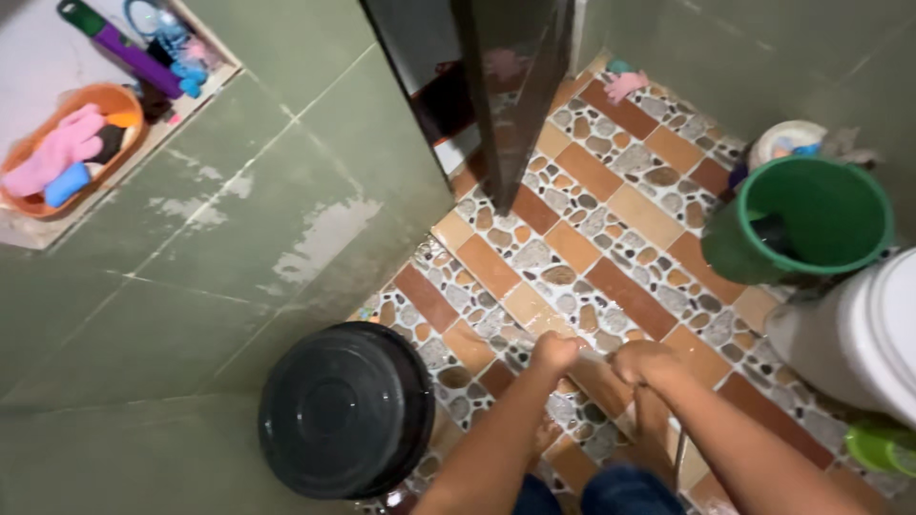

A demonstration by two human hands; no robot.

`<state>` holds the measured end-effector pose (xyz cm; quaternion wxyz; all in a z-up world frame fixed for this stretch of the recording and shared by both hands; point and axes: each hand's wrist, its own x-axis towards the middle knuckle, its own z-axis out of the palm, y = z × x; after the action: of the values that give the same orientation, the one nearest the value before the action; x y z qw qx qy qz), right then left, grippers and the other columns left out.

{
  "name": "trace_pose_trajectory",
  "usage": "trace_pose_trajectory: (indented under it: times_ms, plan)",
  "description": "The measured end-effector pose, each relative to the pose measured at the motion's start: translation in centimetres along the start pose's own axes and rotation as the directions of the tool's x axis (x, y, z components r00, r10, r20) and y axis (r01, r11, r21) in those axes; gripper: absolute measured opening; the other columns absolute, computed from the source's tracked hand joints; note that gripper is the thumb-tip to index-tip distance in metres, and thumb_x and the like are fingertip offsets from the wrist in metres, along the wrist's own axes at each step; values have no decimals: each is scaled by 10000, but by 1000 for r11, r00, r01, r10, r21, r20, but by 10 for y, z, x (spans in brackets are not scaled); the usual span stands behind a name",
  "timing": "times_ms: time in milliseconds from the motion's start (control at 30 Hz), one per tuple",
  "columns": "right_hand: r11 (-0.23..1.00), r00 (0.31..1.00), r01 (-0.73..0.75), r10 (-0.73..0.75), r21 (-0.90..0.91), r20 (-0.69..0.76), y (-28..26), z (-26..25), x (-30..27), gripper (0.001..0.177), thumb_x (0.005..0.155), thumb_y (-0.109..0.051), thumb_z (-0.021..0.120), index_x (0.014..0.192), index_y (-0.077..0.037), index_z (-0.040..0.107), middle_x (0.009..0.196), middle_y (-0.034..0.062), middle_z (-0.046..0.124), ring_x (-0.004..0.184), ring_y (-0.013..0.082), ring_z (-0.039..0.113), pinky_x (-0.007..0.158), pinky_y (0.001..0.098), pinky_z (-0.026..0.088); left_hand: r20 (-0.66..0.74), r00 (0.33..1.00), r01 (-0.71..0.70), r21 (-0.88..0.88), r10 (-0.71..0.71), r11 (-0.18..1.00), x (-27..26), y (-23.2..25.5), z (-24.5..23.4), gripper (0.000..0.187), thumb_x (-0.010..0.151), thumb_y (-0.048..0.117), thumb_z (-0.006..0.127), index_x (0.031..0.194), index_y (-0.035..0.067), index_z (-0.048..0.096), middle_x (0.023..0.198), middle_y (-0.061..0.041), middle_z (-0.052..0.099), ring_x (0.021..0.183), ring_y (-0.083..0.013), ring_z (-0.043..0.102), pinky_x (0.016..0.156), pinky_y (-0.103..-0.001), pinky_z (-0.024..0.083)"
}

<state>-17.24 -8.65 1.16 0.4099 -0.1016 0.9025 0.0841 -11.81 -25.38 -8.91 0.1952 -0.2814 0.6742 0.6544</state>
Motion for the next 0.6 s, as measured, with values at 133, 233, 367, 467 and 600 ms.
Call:
trace_pose_trajectory:
  times_ms: [133, 233, 367, 467, 600]
  plan:
    - [989, 989, 145, -145, -26, 5, -74, -2, -47, 533, 1011, -428, 363, 1200, -110, 746, 1313, 178, 678, 1235, 363, 643, 1053, 456, 506, -225, 967, -70, 230, 123, 971, 17, -36, -8, 531, 874, 290, 688, 1224, -100, 599, 1248, -390, 576, 1157, -484, 574, 1029, -488, 469]
    - [981, 999, -25, 34, 191, -43, -107, -10, -75, 548, 1014, -486, 418, 1198, -72, 725, 1296, 204, 667, 1234, 375, 636, 1062, 460, 495, -469, 880, 1, 153, 72, 988, 20, -27, -30, 494, 881, 247, 636, 1245, -80, 576, 1323, -334, 526, 1254, -464, 511, 1106, -504, 400]
    - [962, 996, 27, -2, 272, -91, -121, -15, -94, 536, 1010, -466, 461, 1165, -28, 728, 1263, 244, 668, 1215, 388, 638, 1062, 445, 492, -621, 784, 57, 68, -2, 996, 1, 8, -57, 511, 886, 212, 592, 1312, -57, 513, 1391, -290, 471, 1312, -461, 461, 1133, -530, 356]
    - [948, 996, -31, 58, 317, -74, -111, -13, -105, 548, 1010, -476, 446, 1158, -29, 726, 1260, 231, 676, 1207, 388, 647, 1062, 451, 493, -602, 798, 80, 59, -29, 995, -10, 30, -56, 553, 896, 206, 571, 1376, -44, 458, 1428, -279, 446, 1303, -463, 472, 1109, -531, 381]
    - [956, 992, -72, 99, 286, -79, -80, 2, -103, 541, 1004, -452, 415, 1150, -36, 729, 1243, 243, 689, 1172, 399, 666, 1053, 464, 499, -512, 859, 50, 97, 7, 994, -23, 49, -41, 614, 900, 223, 604, 1432, -21, 418, 1462, -285, 398, 1324, -482, 431, 1116, -529, 368]
